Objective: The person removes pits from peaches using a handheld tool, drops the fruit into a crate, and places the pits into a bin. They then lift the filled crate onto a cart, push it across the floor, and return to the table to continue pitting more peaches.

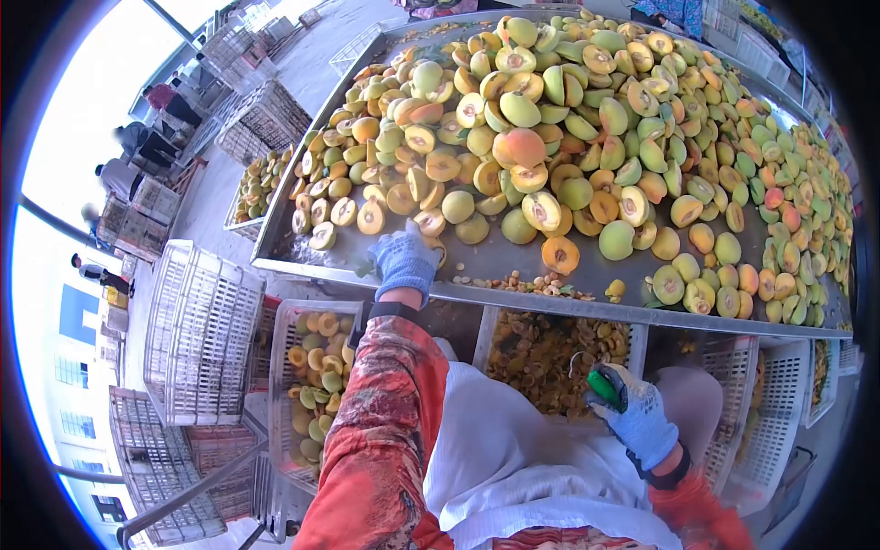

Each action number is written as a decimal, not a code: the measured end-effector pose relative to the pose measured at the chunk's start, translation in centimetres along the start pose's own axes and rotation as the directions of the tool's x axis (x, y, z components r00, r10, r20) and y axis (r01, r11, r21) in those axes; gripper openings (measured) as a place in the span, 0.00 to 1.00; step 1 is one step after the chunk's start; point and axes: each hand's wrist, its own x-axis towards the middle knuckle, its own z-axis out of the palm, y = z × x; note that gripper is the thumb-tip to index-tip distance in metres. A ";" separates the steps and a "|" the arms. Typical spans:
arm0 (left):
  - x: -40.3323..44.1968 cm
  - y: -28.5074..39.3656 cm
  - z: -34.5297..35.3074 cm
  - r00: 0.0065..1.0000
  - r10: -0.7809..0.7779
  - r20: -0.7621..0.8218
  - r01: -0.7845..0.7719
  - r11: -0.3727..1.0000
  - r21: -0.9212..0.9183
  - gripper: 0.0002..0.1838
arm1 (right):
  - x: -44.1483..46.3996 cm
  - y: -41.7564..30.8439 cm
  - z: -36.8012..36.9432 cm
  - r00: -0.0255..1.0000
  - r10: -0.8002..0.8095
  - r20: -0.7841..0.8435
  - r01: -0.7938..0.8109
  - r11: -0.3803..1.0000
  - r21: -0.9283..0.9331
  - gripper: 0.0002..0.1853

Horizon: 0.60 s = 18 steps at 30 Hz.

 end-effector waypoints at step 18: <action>-16.0 1.0 0.9 0.914 0.385 0.124 0.353 -0.607 -0.712 0.20 | 0.2 -2.8 2.0 0.983 -0.166 -0.081 0.167 0.986 -0.002 0.22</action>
